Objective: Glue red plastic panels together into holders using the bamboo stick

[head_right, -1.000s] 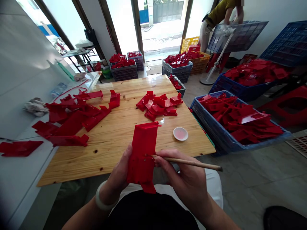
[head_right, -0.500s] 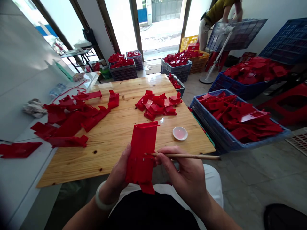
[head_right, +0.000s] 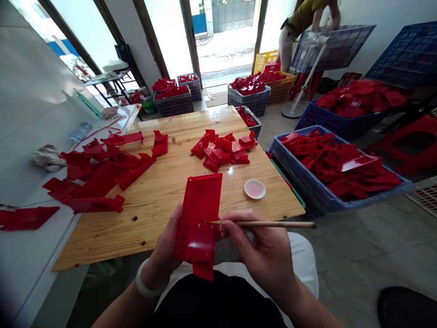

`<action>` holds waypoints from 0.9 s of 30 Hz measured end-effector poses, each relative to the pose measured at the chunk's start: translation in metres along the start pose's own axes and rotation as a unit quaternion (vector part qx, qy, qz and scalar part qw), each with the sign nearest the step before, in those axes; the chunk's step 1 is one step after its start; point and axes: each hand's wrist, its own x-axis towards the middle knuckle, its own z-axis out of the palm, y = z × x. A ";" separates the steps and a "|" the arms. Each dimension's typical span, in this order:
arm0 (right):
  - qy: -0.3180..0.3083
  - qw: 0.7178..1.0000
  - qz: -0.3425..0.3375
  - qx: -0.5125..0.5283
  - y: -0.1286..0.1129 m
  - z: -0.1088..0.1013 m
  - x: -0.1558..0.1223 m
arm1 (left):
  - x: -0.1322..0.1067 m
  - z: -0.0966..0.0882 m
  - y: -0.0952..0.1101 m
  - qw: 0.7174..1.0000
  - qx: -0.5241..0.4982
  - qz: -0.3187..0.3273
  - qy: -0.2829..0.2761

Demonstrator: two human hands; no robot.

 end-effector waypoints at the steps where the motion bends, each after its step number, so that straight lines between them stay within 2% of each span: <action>1: 0.003 1.000 -0.001 0.003 0.000 0.000 0.000 | 0.000 0.000 0.000 1.000 0.001 -0.008 -0.002; 4: -0.003 1.000 -0.008 0.027 0.002 0.002 0.002 | 0.001 0.001 0.000 1.000 0.004 -0.002 -0.009; 8: -0.004 0.998 -0.001 0.060 0.004 0.004 0.005 | 0.004 0.005 0.001 0.999 0.000 0.037 0.022; 15: 0.025 0.994 0.068 0.087 0.008 0.008 0.007 | 0.013 0.004 -0.001 0.999 -0.014 0.020 0.033; 19: 0.027 0.991 0.062 0.112 0.019 0.004 0.010 | 0.021 0.000 -0.006 0.999 0.000 -0.001 0.050; 21: 0.038 0.990 0.067 0.115 0.026 -0.002 0.012 | 0.035 -0.005 -0.002 0.998 0.021 -0.020 0.049; 22: 0.055 0.990 0.072 0.110 0.029 -0.005 0.012 | 0.046 -0.008 0.005 0.997 0.049 -0.009 0.054; 24: 0.102 0.987 0.076 0.101 0.034 -0.010 0.011 | 0.076 -0.011 0.026 0.986 0.128 0.069 0.081; 26: 0.150 0.980 0.080 0.101 0.037 -0.012 0.009 | 0.116 -0.010 0.056 0.952 0.205 0.187 0.126; 27: 0.167 0.977 0.082 0.100 0.039 -0.012 0.007 | 0.138 -0.009 0.072 0.946 0.215 0.204 0.134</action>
